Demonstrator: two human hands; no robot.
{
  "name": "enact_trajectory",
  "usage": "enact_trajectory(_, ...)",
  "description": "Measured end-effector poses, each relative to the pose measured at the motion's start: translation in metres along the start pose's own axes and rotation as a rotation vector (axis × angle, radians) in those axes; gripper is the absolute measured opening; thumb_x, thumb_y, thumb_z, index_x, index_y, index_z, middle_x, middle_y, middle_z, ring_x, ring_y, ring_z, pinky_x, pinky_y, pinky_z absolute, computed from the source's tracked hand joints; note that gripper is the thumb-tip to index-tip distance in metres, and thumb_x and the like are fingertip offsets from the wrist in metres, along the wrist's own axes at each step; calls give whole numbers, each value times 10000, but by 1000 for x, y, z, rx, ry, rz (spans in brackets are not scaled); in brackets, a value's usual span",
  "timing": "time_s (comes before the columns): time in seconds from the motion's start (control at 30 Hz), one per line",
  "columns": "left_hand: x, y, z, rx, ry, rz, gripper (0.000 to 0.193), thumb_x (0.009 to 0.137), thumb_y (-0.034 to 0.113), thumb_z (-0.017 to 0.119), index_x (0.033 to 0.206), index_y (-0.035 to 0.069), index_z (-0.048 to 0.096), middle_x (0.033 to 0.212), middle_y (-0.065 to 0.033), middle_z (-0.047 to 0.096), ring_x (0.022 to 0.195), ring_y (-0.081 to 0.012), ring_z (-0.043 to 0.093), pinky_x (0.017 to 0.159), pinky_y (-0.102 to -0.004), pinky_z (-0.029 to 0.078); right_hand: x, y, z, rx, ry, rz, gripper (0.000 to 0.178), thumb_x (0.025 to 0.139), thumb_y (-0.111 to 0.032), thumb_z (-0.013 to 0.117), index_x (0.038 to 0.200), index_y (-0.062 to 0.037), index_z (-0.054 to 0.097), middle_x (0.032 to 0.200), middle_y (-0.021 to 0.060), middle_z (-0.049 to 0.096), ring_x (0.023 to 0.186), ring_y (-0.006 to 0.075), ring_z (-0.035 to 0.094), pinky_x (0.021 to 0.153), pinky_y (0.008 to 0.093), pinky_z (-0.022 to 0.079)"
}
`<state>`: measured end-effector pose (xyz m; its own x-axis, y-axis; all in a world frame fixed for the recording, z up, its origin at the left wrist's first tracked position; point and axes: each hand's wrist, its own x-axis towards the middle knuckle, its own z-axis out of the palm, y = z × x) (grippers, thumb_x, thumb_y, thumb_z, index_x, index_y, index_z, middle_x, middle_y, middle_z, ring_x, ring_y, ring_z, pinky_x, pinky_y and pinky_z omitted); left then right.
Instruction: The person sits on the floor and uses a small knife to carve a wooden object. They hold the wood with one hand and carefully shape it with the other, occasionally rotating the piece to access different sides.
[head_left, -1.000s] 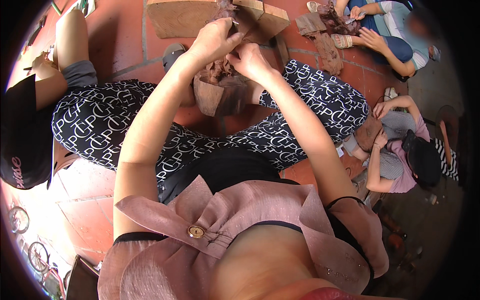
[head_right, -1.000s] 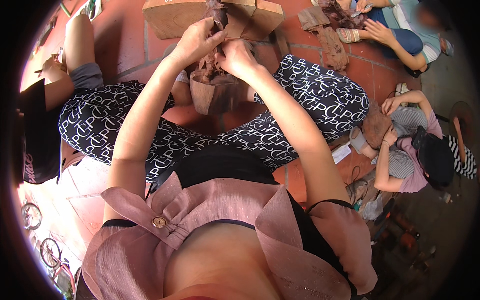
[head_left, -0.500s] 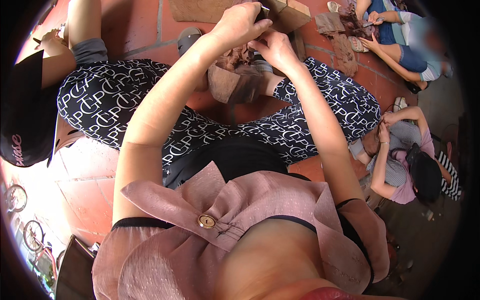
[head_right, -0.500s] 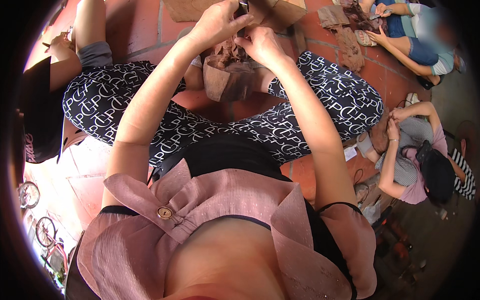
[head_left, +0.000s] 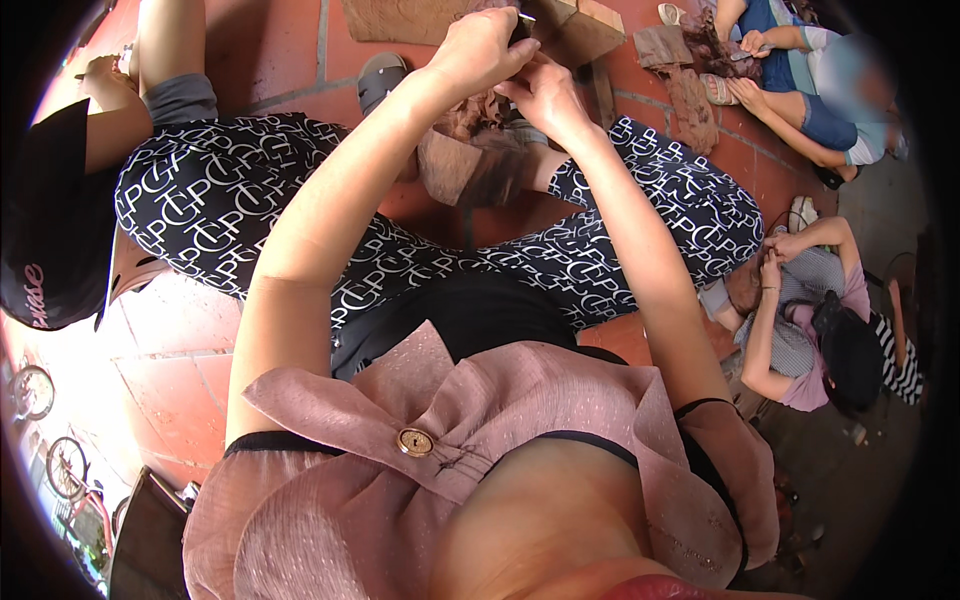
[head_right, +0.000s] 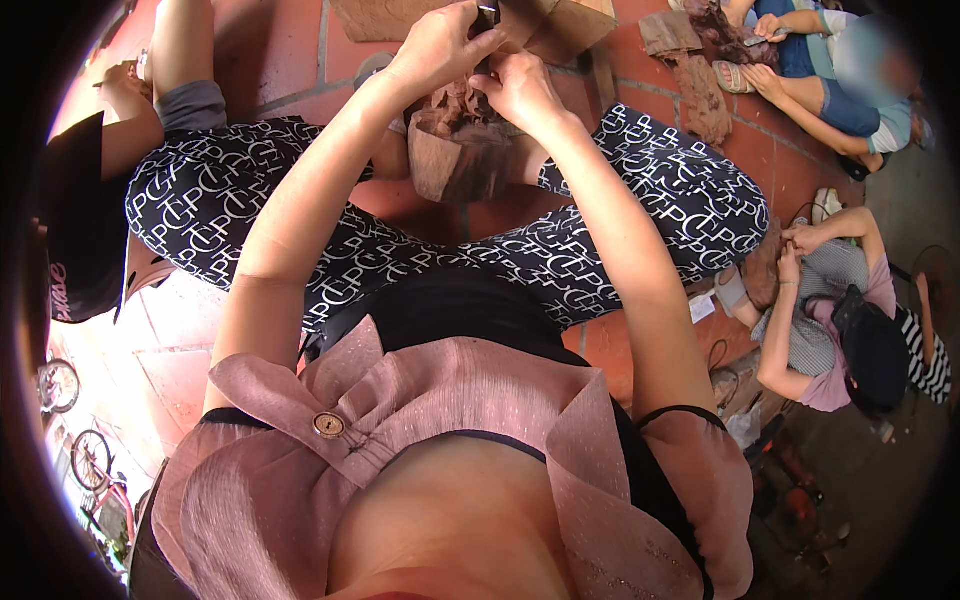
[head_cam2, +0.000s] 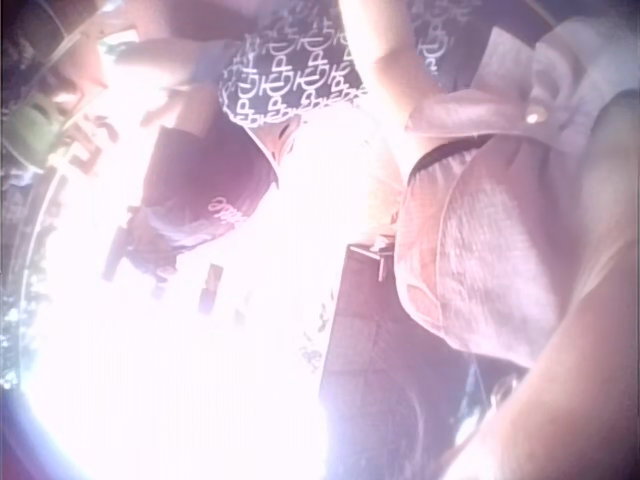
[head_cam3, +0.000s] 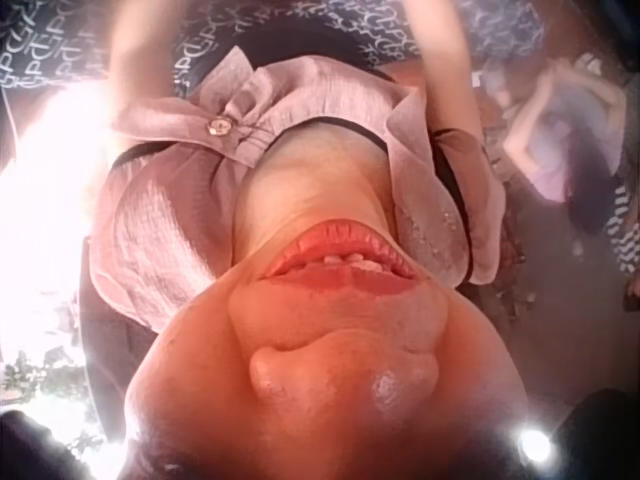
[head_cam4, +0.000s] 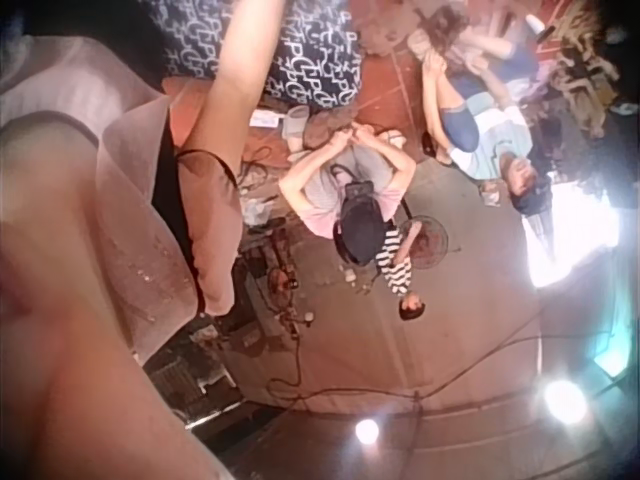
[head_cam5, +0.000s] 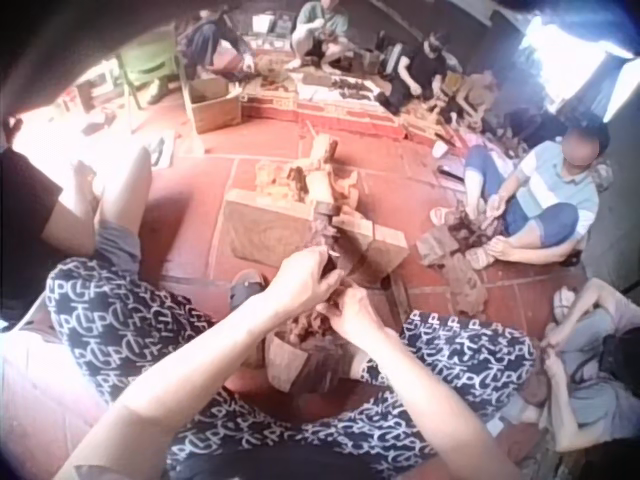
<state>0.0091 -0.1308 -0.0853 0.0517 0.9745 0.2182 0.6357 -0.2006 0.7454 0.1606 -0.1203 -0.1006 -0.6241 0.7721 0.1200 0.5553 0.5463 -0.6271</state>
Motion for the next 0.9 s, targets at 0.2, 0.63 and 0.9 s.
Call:
enact_trajectory(0.2, -3, 3, -2, 51, -77, 9, 319, 769, 283, 605, 866, -19, 571, 816, -210, 618, 814, -356, 604, 740, -425, 477, -8, -3, 6, -22, 73, -58, 227, 714, -94, 679, 915, -11, 615, 935, 153, 595, 858, 317, 594, 732, 376, 483)
enact_trajectory(0.63, 19, 2, 4, 85, -257, 193, 308, 765, 275, 575, 894, -4, 569, 870, -206, 617, 840, -360, 595, 754, -425, 472, -13, -2, 15, -79, 100, 93, 215, 696, -150, 672, 775, 31, 586, 781, 177, 580, 753, 330, 583, 675, 412, 478)
enact_trajectory(0.9, 17, 11, -10, -53, -167, 131, 239, 743, 220, 617, 798, -2, 549, 764, -226, 584, 757, -388, 581, 673, -431, 464, -7, 6, 4, -94, 23, 62, 228, 744, -195, 691, 847, -5, 621, 789, 149, 620, 761, 284, 613, 653, 359, 484)
